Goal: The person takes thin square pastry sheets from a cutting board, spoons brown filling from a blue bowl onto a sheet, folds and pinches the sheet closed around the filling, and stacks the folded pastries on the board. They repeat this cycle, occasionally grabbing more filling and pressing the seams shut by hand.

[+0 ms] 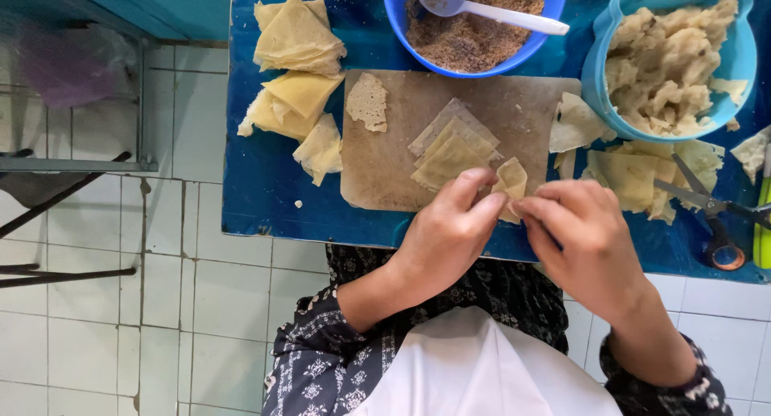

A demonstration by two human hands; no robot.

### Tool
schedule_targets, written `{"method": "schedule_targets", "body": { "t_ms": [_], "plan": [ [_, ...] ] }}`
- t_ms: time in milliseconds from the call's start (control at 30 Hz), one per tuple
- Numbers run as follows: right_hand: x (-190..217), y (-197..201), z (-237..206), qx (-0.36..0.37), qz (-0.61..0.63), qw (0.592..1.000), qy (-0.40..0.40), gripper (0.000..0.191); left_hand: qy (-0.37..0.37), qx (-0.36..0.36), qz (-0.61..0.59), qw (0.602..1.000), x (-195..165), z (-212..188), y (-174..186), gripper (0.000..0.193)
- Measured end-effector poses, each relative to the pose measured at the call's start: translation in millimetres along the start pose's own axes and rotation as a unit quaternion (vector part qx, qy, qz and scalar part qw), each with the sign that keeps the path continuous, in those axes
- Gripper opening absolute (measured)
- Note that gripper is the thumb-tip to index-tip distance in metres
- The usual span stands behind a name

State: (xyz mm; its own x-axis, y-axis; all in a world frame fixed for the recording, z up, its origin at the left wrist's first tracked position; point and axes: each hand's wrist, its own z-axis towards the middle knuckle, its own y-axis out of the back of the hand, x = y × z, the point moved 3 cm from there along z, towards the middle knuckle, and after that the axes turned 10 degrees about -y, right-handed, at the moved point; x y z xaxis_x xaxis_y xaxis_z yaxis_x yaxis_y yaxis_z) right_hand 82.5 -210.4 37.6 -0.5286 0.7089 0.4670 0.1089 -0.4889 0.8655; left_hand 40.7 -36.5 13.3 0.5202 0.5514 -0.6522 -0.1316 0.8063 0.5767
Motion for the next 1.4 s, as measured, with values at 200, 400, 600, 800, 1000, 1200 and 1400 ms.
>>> {"method": "schedule_targets", "body": {
  "t_ms": [200, 400, 600, 800, 1000, 1200, 1400],
  "plan": [
    [2, 0, -11, -0.044, -0.060, 0.995, 0.059, 0.022, -0.057, 0.041, 0.043, 0.997, -3, -3, 3, 0.029],
    [-16, -16, -5, -0.032, 0.083, 0.990, -0.105, 0.014, -0.106, 0.100, 0.116, 0.983, -1, -2, 7, 0.036],
    [-10, -15, -2, -0.054, 0.078, 0.995, -0.041, 0.015, -0.005, 0.087, -0.021, 0.996, 13, 13, 0, 0.011],
    [-13, -15, 2, -0.057, 0.090, 0.993, -0.054, 0.017, 0.013, 0.086, -0.035, 0.996, 20, 22, -1, 0.009],
    [-14, -12, 1, -0.020, 0.048, 0.999, 0.013, 0.022, -0.045, 0.100, 0.005, 0.994, 17, 20, 7, 0.012],
    [-17, -17, -1, -0.033, 0.019, 0.997, -0.066, 0.016, -0.073, 0.127, 0.064, 0.987, 18, 21, 7, 0.011],
    [-9, -17, 0, -0.048, 0.015, 0.999, 0.008, 0.022, -0.002, 0.182, 0.074, 0.980, 25, 34, 0, 0.014]
  ]
}}
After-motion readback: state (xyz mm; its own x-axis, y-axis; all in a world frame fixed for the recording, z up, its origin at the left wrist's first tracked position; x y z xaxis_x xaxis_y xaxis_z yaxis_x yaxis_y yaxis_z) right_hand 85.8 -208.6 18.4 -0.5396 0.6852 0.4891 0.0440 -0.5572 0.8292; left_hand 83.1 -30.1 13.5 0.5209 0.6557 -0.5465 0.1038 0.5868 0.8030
